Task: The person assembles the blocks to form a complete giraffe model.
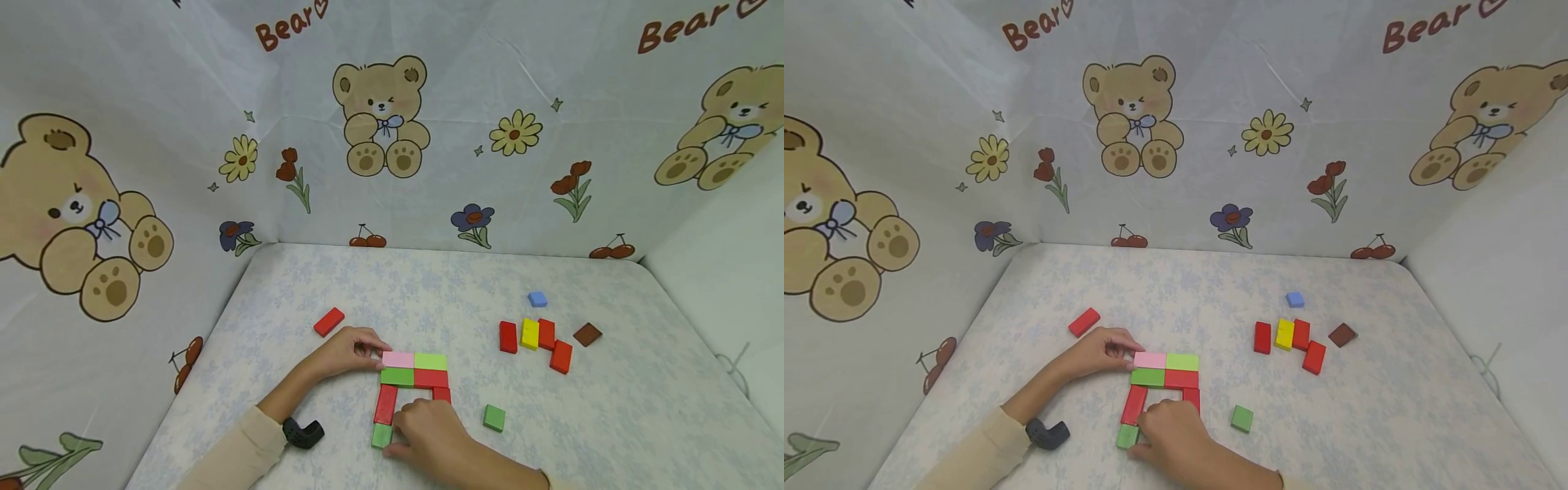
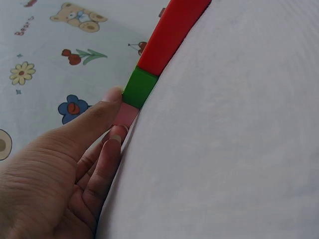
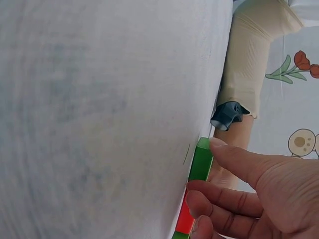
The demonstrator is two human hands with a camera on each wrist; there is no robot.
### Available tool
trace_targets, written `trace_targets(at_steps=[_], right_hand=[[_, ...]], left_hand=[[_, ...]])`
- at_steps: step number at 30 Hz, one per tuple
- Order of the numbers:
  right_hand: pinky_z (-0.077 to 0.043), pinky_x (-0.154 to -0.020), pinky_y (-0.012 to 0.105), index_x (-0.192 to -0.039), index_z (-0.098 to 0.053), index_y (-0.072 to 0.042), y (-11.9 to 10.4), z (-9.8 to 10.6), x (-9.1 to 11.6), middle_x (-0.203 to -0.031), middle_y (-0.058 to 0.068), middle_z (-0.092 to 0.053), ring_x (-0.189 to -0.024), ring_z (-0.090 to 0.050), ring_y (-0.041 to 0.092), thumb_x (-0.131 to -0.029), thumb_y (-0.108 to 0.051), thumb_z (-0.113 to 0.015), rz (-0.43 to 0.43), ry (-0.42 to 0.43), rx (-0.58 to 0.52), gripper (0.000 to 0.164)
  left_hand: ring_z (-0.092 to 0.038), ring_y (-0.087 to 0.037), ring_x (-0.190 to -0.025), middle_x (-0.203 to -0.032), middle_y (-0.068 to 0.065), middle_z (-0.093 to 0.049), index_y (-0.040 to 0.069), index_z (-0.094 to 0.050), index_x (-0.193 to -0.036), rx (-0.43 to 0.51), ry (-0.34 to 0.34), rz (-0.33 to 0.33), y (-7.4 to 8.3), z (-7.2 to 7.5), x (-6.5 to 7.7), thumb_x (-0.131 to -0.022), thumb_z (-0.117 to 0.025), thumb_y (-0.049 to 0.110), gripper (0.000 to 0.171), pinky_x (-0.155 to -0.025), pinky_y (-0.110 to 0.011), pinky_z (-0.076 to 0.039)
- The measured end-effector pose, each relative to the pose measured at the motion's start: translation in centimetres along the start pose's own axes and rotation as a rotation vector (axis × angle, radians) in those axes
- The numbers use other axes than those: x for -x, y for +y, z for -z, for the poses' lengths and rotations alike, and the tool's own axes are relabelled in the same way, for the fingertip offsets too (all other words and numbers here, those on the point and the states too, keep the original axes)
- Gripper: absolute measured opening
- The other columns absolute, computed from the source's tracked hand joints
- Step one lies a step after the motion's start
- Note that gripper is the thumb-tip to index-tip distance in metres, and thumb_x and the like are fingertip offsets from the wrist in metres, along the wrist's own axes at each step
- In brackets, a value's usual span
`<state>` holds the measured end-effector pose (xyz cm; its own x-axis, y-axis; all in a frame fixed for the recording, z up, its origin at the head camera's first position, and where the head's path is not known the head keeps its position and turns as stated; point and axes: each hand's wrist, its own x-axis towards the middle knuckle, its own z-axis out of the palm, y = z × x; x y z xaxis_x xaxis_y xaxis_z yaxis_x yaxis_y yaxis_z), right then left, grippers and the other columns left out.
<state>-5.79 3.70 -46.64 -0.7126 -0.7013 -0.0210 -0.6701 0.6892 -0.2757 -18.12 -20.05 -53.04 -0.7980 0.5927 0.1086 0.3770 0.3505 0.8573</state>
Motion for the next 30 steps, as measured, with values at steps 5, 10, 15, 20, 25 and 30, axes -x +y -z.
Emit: trace_targets(at_steps=[5,10,15,20,25,30], right_hand=[[-0.033,-0.049,0.021,-0.067,-0.07,-0.024,0.05,-0.14,-0.07,-0.053,-0.019,-0.045,-0.053,-0.041,-0.001,-0.081,-0.047,-0.084,-0.001,0.001,-0.006,0.03],[-0.028,-0.045,0.021,-0.058,-0.06,-0.025,-0.08,-0.28,-0.12,-0.047,-0.018,-0.035,-0.049,-0.036,0.0,-0.083,-0.05,-0.081,0.007,0.027,0.016,0.042],[-0.026,-0.044,0.022,-0.054,-0.051,-0.025,-0.18,-0.38,-0.21,-0.046,-0.016,-0.032,-0.047,-0.034,0.002,-0.085,-0.052,-0.078,-0.003,0.015,0.022,0.05],[-0.026,-0.044,0.023,-0.053,-0.048,-0.025,-0.04,-0.52,-0.22,-0.044,-0.016,-0.031,-0.046,-0.034,0.002,-0.086,-0.049,-0.078,-0.012,0.006,0.007,0.051],[-0.026,-0.044,0.023,-0.052,-0.047,-0.025,0.1,-0.65,-0.15,-0.043,-0.015,-0.031,-0.045,-0.034,0.002,-0.088,-0.047,-0.077,-0.019,-0.006,-0.004,0.052],[-0.025,-0.045,0.024,-0.051,-0.046,-0.024,0.06,-0.63,-0.05,-0.042,-0.014,-0.031,-0.044,-0.033,0.004,-0.089,-0.046,-0.076,-0.037,-0.03,-0.014,0.053]], left_hand=[[-0.057,-0.009,-0.072,-0.094,0.008,-0.071,0.025,-0.08,-0.113,0.007,0.003,-0.004,0.06,0.05,-0.05,-0.085,-0.085,0.023,0.029,-0.062,-0.023,-0.047],[-0.057,-0.009,-0.072,-0.095,0.007,-0.071,0.023,-0.08,-0.113,0.01,0.006,-0.007,0.06,0.09,-0.05,-0.084,-0.085,0.023,0.029,-0.062,-0.023,-0.046],[-0.057,-0.009,-0.073,-0.095,0.008,-0.071,0.024,-0.08,-0.113,0.016,0.004,0.01,0.0,0.04,0.06,-0.084,-0.086,0.023,0.03,-0.062,-0.022,-0.046],[-0.057,-0.01,-0.073,-0.096,0.009,-0.071,0.026,-0.079,-0.114,0.016,-0.002,0.012,-0.04,0.03,0.06,-0.085,-0.085,0.024,0.03,-0.063,-0.023,-0.047],[-0.058,-0.009,-0.073,-0.095,0.007,-0.071,0.023,-0.079,-0.114,0.018,0.0,-0.005,0.04,0.04,-0.01,-0.084,-0.086,0.024,0.03,-0.062,-0.023,-0.047],[-0.058,-0.008,-0.074,-0.095,0.006,-0.071,0.022,-0.08,-0.113,0.026,-0.001,-0.006,0.12,0.05,-0.05,-0.084,-0.086,0.024,0.03,-0.063,-0.023,-0.047]])
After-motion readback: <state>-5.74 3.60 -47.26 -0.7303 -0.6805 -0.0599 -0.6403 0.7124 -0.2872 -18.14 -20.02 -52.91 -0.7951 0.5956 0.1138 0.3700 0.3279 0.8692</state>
